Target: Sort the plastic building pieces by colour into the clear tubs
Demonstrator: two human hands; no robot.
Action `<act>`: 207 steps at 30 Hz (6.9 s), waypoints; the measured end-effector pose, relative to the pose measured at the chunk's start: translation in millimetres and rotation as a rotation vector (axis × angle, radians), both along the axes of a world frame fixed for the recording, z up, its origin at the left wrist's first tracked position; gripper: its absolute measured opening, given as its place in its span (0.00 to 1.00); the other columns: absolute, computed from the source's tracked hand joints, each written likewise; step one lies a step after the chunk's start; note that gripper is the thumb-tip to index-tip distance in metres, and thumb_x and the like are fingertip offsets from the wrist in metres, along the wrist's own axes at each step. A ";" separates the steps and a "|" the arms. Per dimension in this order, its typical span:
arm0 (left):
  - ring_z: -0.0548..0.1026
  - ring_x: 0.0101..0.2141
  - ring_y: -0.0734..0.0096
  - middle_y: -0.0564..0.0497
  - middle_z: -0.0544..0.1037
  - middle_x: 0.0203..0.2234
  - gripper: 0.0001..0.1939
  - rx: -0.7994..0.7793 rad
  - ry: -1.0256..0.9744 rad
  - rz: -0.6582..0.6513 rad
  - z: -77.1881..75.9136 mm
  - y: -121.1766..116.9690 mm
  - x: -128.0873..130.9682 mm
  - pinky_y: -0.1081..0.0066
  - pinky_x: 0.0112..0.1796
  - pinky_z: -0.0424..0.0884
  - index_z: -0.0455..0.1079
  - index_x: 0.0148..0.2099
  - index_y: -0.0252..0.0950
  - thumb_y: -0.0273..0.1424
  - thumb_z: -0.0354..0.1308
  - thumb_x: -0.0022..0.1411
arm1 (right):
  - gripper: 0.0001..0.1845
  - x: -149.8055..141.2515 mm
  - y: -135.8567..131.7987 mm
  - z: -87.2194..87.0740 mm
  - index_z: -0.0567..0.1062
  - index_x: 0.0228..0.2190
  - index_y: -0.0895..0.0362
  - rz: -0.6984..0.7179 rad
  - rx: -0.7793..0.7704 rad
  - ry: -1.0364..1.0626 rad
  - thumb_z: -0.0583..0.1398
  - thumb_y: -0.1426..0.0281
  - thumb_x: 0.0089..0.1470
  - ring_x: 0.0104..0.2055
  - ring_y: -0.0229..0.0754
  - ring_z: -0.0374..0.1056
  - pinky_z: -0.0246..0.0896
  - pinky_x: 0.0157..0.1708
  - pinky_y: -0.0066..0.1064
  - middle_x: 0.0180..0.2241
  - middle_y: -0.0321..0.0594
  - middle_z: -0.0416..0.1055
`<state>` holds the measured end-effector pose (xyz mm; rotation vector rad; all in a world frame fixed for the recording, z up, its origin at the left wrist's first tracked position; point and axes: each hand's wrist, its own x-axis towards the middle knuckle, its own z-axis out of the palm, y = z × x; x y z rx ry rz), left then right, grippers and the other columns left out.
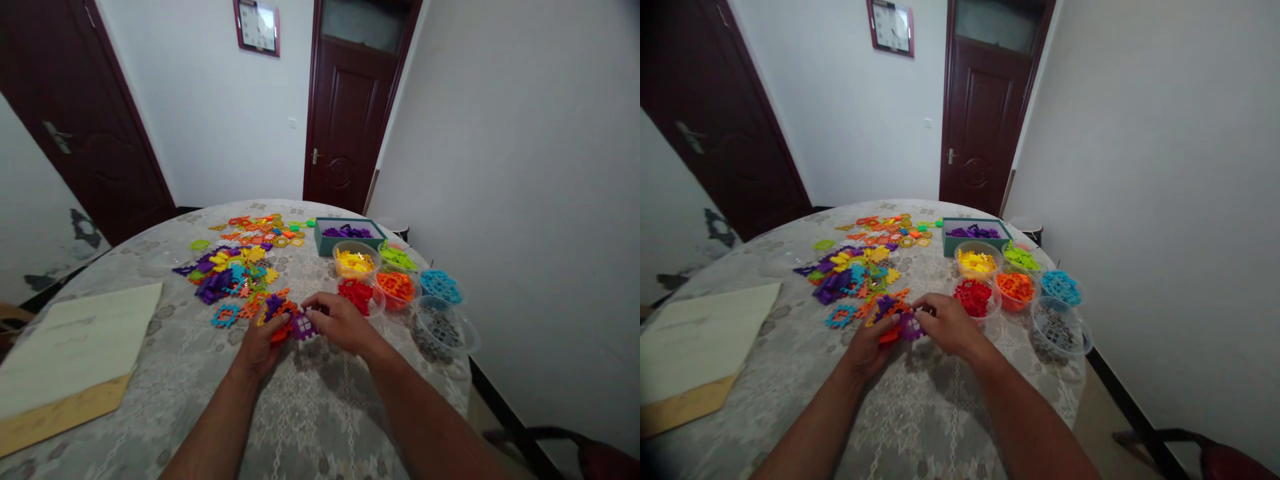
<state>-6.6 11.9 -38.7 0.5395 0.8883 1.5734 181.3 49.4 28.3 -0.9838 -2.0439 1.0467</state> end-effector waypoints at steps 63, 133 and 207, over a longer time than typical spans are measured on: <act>0.79 0.30 0.63 0.43 0.82 0.36 0.19 0.049 0.146 -0.412 -8.3 -8.0 9.0 0.71 0.26 0.70 0.76 0.46 0.37 0.31 0.73 0.51 | 0.23 28.5 124.5 34.9 0.78 0.51 0.58 -0.363 -0.002 0.113 0.65 0.62 0.57 0.27 0.39 0.72 0.64 0.24 0.27 0.31 0.39 0.78; 0.80 0.31 0.66 0.44 0.83 0.34 0.22 -0.067 0.131 -0.185 -8.6 1.0 12.0 0.70 0.31 0.74 0.79 0.44 0.32 0.40 0.78 0.52 | 0.26 3.7 -7.8 -11.8 0.73 0.60 0.51 0.049 -0.011 -0.249 0.61 0.72 0.60 0.31 0.37 0.69 0.56 0.30 0.26 0.30 0.31 0.74; 0.74 0.28 0.70 0.44 0.81 0.36 0.17 0.005 0.335 -0.266 -0.8 -6.2 15.6 0.70 0.29 0.69 0.81 0.46 0.36 0.38 0.72 0.56 | 0.08 42.0 4.1 5.0 0.77 0.40 0.54 -0.452 0.350 -0.010 0.58 0.65 0.64 0.40 0.44 0.73 0.66 0.44 0.35 0.38 0.40 0.78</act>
